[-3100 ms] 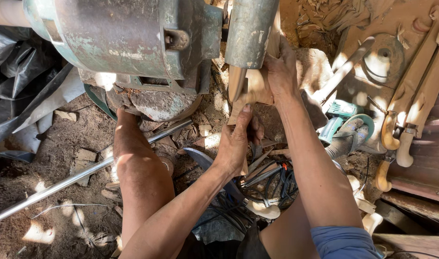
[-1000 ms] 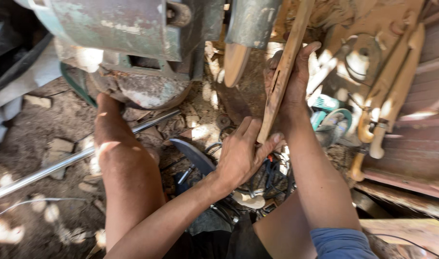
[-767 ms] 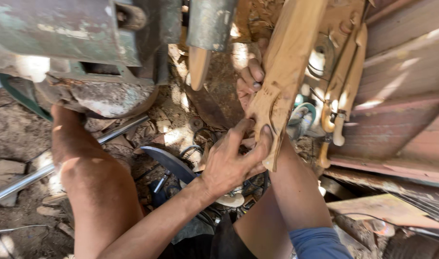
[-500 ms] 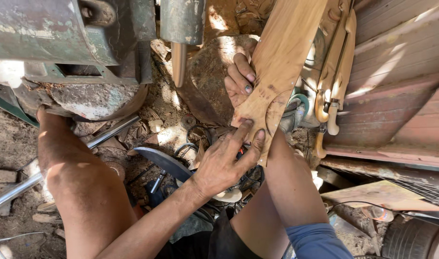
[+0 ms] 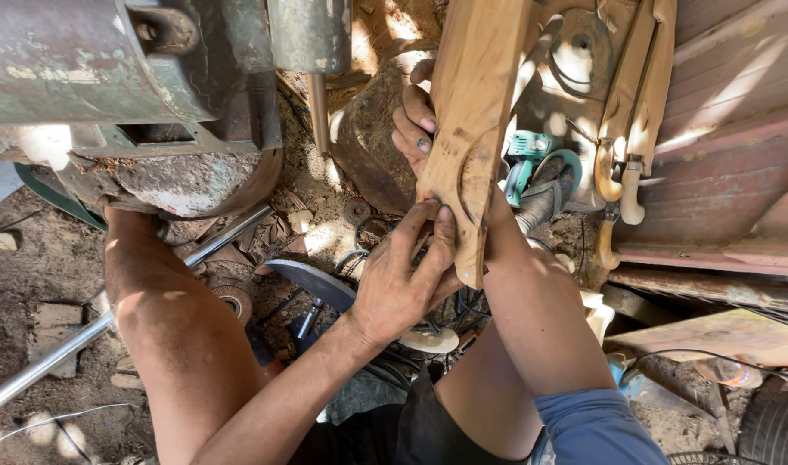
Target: The person holds a curved wooden piece against a rotating grinding wheel to smooth and shape its edges. They rotate and reposition the wood repeatedly to grind different sides and contours.
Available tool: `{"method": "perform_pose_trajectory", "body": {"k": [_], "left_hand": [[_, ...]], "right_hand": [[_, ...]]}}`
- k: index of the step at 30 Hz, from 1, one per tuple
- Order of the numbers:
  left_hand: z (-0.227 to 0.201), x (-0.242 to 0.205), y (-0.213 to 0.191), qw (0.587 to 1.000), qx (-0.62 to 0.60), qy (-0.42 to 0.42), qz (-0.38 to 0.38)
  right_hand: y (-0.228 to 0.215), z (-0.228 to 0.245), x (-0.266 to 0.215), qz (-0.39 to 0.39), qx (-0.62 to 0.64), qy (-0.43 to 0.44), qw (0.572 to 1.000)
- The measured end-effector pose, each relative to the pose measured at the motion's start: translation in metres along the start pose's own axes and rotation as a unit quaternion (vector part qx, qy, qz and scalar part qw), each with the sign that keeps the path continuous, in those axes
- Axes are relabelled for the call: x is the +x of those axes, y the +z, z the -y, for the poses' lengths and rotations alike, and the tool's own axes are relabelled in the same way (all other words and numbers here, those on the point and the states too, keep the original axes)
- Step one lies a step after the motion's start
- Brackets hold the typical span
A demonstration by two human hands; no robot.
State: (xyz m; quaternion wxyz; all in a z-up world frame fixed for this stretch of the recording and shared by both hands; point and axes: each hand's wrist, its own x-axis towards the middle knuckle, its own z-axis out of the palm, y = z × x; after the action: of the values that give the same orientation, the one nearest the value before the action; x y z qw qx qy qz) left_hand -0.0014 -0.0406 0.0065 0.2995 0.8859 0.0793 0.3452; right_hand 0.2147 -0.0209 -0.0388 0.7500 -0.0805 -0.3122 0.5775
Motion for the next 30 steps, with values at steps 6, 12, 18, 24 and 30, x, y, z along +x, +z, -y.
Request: {"method": "perform_pose_trajectory", "body": {"k": [6,12,18,24,30], "left_hand": [[0.001,-0.001,-0.008,0.996,-0.048,-0.079,0.005],[0.002,0.002,-0.010,0.986,-0.058,-0.151,-0.047],[0.013,0.012,-0.012,0.915,-0.214,-0.337,-0.053],[0.045,0.027,-0.001,0.846,-0.314,-0.428,-0.046],[0.066,0.035,0.007,0.787,-0.415,-0.446,-0.093]], "right_hand": [[0.019,0.007,-0.006,-0.182,-0.108,0.037,0.977],[0.040,0.007,0.014,-0.320,-0.230,0.058,0.917],[0.044,-0.007,0.027,-0.322,-0.354,0.032,0.878],[-0.008,-0.012,0.049,-0.366,-0.401,0.047,0.838],[-0.046,-0.009,0.063,-0.326,-0.461,0.009,0.825]]}}
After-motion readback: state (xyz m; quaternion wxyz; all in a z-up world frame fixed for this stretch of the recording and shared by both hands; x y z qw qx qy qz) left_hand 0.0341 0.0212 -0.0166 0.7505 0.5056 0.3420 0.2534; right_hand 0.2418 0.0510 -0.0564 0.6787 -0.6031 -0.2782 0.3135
